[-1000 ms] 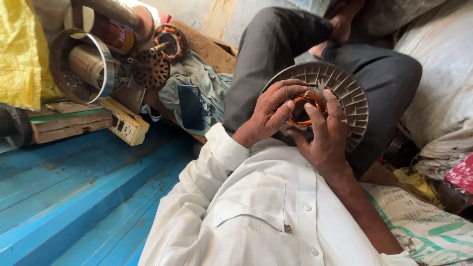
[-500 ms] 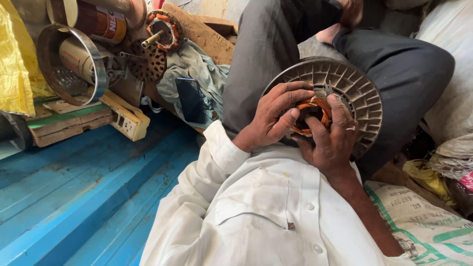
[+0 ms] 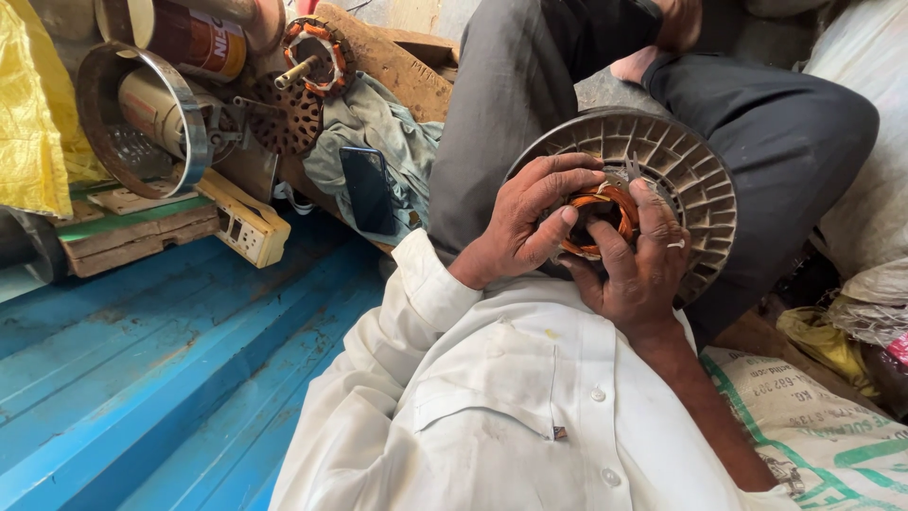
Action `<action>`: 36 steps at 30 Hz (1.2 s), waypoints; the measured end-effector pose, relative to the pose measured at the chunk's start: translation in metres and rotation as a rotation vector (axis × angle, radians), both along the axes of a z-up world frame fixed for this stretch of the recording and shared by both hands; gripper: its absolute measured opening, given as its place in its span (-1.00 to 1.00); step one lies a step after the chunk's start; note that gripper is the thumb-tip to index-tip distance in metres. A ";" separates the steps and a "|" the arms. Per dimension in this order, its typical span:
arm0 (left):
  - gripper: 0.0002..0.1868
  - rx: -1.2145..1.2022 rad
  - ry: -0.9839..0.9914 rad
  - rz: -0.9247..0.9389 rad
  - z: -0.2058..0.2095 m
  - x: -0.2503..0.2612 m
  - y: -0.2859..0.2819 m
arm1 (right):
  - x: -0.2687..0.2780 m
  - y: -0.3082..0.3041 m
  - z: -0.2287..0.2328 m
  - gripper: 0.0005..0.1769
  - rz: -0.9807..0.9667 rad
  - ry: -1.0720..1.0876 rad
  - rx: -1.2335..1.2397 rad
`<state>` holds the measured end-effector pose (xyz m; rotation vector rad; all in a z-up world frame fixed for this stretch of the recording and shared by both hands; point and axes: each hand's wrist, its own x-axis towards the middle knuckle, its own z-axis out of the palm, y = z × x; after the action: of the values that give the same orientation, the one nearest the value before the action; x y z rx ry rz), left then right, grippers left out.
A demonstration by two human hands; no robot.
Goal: Repairing the copper windings of a ceiling fan motor stator.
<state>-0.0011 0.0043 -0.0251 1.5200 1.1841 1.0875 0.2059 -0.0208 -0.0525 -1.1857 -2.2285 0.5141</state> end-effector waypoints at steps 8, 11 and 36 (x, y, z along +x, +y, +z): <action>-0.57 0.003 0.007 -0.004 0.001 0.000 -0.001 | 0.000 0.001 0.002 -0.44 0.006 0.003 0.014; -0.57 0.018 0.019 -0.003 0.004 -0.001 0.004 | -0.003 0.006 0.006 -0.44 -0.010 -0.011 0.028; -0.57 -0.017 -0.004 -0.003 -0.001 -0.001 -0.001 | -0.001 0.002 0.003 -0.43 -0.003 0.006 0.014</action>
<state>-0.0020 0.0035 -0.0262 1.5058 1.1853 1.0760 0.2051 -0.0183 -0.0491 -1.1782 -2.2214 0.4992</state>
